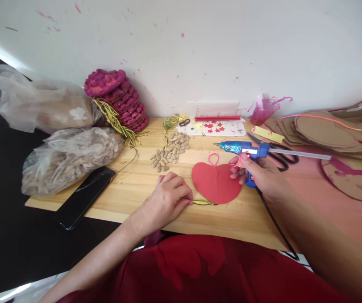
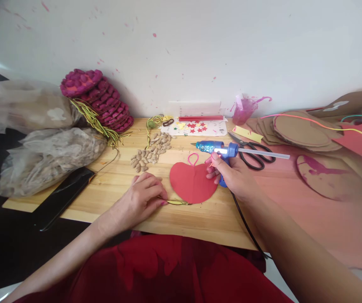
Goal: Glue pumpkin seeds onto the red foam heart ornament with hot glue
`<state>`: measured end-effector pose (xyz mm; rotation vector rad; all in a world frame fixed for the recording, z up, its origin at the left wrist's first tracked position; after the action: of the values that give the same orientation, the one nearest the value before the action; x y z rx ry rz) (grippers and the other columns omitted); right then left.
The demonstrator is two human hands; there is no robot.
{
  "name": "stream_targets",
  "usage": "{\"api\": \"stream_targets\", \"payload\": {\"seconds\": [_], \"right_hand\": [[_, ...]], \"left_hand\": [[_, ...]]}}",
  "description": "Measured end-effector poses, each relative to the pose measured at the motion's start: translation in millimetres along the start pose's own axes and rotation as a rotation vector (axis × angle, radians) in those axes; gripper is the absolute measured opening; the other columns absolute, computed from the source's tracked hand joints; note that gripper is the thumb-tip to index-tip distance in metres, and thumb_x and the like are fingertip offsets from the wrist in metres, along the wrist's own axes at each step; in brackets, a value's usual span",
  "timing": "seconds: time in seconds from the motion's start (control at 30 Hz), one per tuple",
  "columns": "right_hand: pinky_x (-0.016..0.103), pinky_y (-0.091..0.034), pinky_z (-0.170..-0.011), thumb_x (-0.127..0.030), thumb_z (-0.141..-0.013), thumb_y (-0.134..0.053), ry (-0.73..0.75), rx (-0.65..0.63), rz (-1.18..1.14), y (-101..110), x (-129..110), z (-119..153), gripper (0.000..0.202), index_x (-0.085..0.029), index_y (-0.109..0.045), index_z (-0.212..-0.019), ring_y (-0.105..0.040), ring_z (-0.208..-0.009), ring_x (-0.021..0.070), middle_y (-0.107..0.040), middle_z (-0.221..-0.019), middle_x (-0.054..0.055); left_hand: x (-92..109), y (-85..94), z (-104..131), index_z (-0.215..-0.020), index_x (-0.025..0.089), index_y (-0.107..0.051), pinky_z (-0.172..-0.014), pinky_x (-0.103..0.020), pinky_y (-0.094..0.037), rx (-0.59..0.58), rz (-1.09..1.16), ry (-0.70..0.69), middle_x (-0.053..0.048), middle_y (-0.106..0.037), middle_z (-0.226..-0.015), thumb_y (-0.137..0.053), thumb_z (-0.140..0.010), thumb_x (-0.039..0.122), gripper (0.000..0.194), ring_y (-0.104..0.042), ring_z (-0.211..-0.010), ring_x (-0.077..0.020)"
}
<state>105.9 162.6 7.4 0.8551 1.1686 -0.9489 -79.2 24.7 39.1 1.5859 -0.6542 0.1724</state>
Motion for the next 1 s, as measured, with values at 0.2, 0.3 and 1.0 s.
{"api": "stream_targets", "payload": {"seconds": [0.2,0.3,1.0], "right_hand": [[0.022,-0.05,-0.047,-0.061,-0.082,-0.066,0.005,-0.02,0.012,-1.2,-0.7,0.6,0.042,-0.019,-0.07,-0.083,-0.068,-0.06,0.0154,-0.068,-0.071,0.005],[0.021,-0.05,-0.047,-0.06,-0.083,-0.066,0.01,-0.025,0.012,-1.1,0.5,0.0,0.041,-0.019,-0.069,-0.084,-0.068,-0.06,0.0151,-0.068,-0.072,0.005],[0.024,-0.056,-0.053,-0.053,-0.085,-0.066,0.123,-0.005,-0.058,1.1,-5.4,-0.1,0.03,-0.023,-0.073,-0.083,-0.069,-0.089,0.0233,-0.071,-0.093,0.006]], "left_hand": [[-25.9,33.9,11.2,-0.081,0.02,-0.067,-0.083,-0.038,-0.035,0.123,-0.109,0.074,-0.004,-0.068,-0.085,-0.061,-0.093,0.028,0.015,-0.055,-0.09,-0.022],[-35.2,45.9,13.3,-0.086,0.02,-0.07,-0.079,-0.037,-0.036,0.207,-0.16,0.098,-0.004,-0.07,-0.082,-0.055,-0.096,0.025,0.019,-0.057,-0.086,-0.0213],[-42.8,30.3,-6.2,-0.088,0.021,-0.07,-0.082,-0.037,-0.041,0.207,-0.096,0.108,-0.003,-0.071,-0.085,-0.066,-0.088,0.021,0.004,-0.06,-0.087,-0.021]]}}
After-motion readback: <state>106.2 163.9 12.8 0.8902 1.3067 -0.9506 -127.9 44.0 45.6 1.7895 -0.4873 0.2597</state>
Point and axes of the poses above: each hand's wrist, its own z-axis away from the middle knuckle, its own y-axis out of the back of the hand, x = y × z, the point moved 9 cm from there along -z, towards the middle knuckle
